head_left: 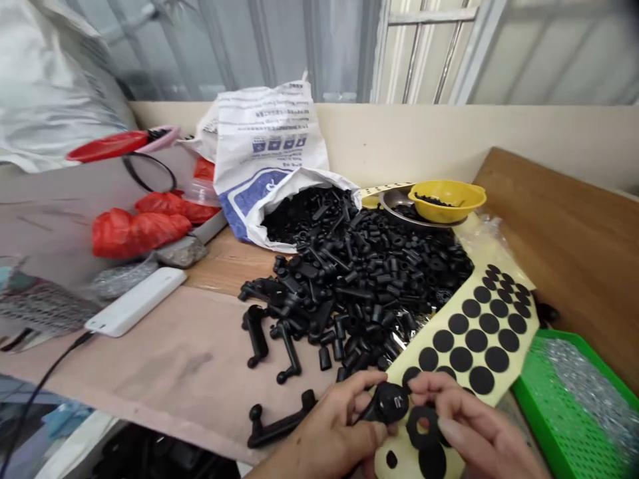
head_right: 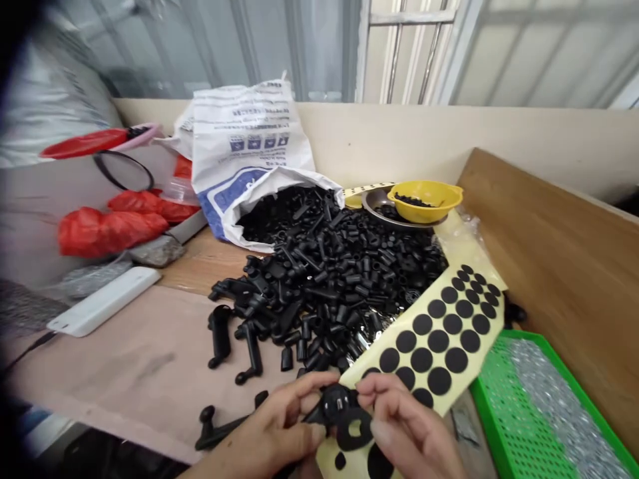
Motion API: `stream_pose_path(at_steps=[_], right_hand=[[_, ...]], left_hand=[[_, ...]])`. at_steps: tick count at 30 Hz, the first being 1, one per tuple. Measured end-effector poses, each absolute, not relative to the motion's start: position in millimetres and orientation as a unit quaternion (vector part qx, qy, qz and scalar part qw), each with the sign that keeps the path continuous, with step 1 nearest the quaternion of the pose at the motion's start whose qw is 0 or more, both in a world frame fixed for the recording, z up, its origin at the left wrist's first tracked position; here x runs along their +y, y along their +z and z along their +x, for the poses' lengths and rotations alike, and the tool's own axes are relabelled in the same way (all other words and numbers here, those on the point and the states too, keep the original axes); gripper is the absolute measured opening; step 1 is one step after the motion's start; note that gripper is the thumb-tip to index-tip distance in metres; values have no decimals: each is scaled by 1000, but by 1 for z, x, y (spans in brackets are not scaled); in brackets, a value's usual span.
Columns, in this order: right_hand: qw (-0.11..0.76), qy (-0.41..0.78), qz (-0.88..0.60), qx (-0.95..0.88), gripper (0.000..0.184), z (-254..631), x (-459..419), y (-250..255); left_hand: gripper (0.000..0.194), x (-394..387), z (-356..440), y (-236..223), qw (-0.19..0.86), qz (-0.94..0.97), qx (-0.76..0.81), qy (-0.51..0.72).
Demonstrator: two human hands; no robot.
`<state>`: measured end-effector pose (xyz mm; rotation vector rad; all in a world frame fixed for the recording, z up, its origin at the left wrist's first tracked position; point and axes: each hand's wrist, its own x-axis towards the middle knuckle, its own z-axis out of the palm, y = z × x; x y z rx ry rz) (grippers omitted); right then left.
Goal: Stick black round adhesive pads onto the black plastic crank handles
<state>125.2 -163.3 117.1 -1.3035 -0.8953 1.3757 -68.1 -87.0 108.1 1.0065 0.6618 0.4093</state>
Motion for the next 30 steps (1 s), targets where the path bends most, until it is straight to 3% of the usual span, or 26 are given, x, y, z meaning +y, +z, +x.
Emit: stream_pose_path(at_steps=[6,30], right_hand=[[514,568,-544,-341,24,120,-165,117],[494,538,-583,-356,27,115,-161,110]], left_hand=[[48,-92,-57,107,784,503,317,177],[50,-96,-69,103,710,597,337,162]])
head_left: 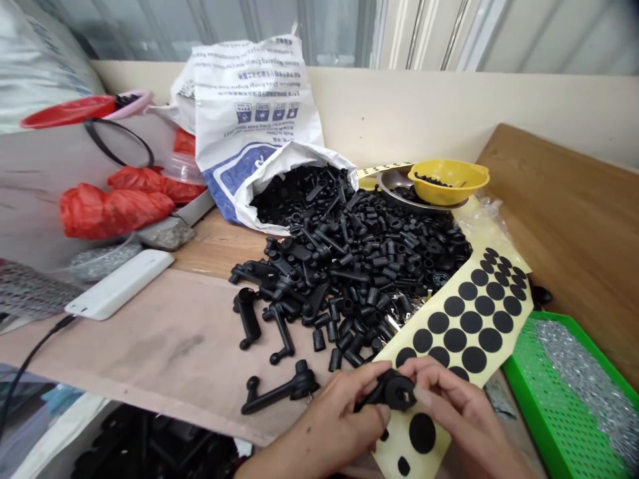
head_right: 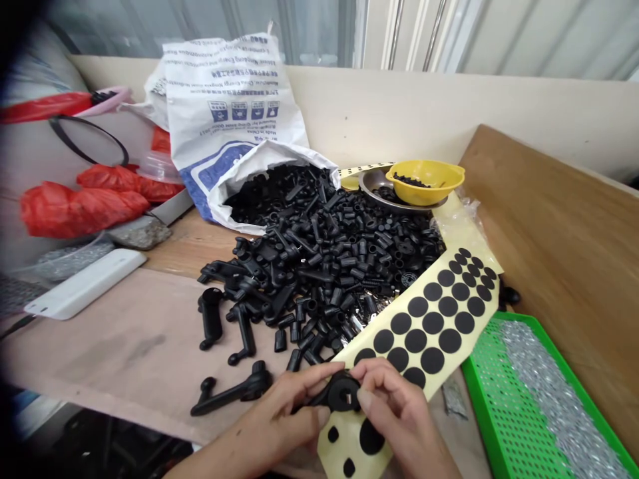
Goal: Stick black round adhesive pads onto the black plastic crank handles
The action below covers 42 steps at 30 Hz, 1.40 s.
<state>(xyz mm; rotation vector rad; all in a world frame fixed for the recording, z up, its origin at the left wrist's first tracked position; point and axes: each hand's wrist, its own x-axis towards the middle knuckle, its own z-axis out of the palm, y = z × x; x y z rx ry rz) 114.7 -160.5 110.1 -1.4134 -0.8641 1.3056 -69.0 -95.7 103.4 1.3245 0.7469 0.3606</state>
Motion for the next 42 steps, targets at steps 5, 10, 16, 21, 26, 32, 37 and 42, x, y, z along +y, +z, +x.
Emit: stream_pose_path(at_steps=[5,10,16,21,26,32,37,42], right_hand=[[494,529,-579,-374,27,116,-161,109],[502,526,-577,-371,25,114,-161,111],[505,486,-591,-400,26,109,-160,111],[480,482,-593,-431,24,110,-161,110],[474,613,-533,-340,25,115,-161,114],[526,684,-449,-232,24,116,-160,106],[493,543,-565,-377,26,104,-163,100],[399,462,-588,-531,29,78,-165,111]], left_hand=[[43,-95,-68,108,695,603,360,152],[26,-93,-63,109,702,615,321,164],[23,-97,-60,112,674,621,356,182],[20,-101,-59,103,614,650,395,211],[30,-103,-61,97,693,584,357,225],[49,-104,-62,103,767,471,371,229],[41,-108,-67,105,770,470,364,233],[34,-117,-68,108,773,463,364,235]])
